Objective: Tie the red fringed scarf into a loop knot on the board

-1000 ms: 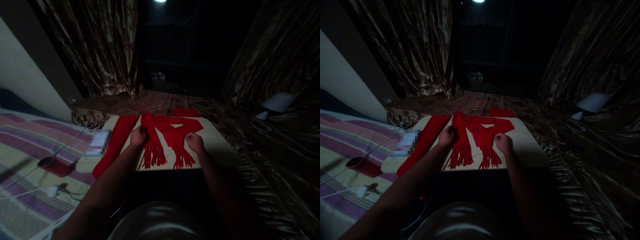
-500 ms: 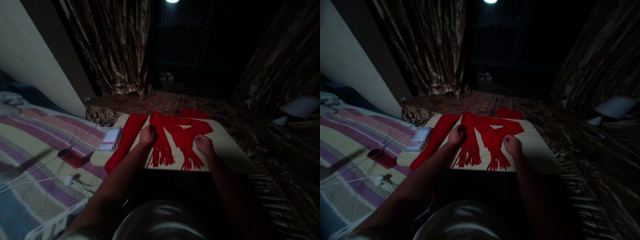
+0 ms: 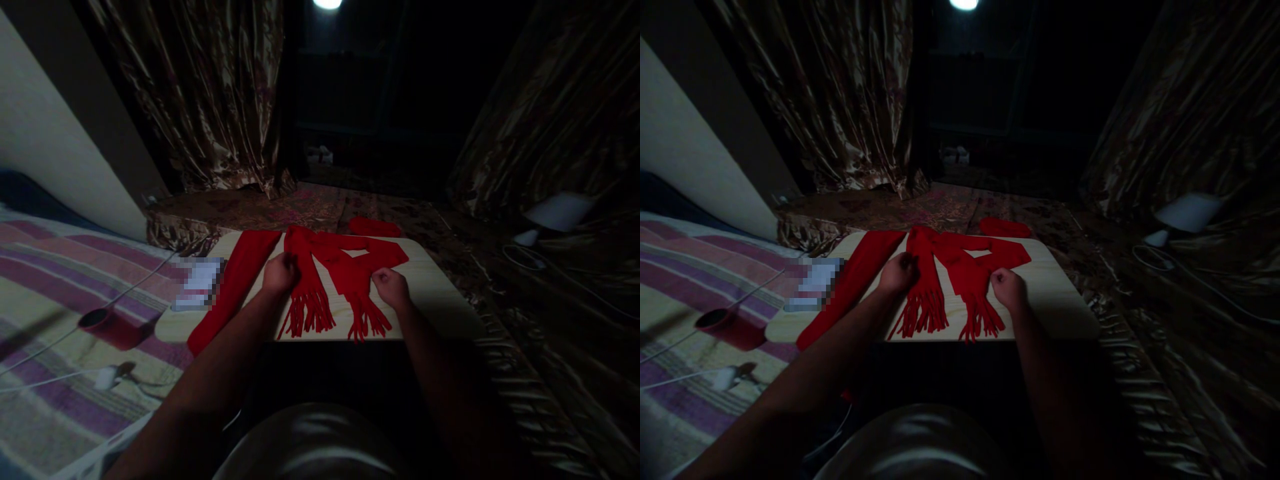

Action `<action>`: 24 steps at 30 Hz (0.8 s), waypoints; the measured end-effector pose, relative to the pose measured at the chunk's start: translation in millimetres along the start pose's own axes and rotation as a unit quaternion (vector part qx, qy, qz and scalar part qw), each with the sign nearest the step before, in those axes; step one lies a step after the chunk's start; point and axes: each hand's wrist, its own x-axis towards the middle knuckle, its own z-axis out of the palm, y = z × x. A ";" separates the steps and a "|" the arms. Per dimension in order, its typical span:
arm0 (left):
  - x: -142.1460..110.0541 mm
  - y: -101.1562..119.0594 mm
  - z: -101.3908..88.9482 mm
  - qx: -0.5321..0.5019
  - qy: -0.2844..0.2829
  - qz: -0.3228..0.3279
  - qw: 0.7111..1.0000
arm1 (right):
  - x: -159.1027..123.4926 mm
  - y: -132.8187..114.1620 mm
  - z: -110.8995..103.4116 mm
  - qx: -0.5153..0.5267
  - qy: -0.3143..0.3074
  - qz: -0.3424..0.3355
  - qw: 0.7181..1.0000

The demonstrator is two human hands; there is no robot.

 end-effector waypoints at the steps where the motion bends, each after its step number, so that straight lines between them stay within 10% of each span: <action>1: 0.0 -0.1 -0.1 0.000 0.001 -0.002 1.000 | -0.2 -0.5 -0.2 0.001 -0.001 0.001 1.000; 24: -0.2 1.0 -2.0 0.013 -0.020 -0.015 1.000 | 1.2 1.4 1.4 0.033 0.008 -0.002 0.999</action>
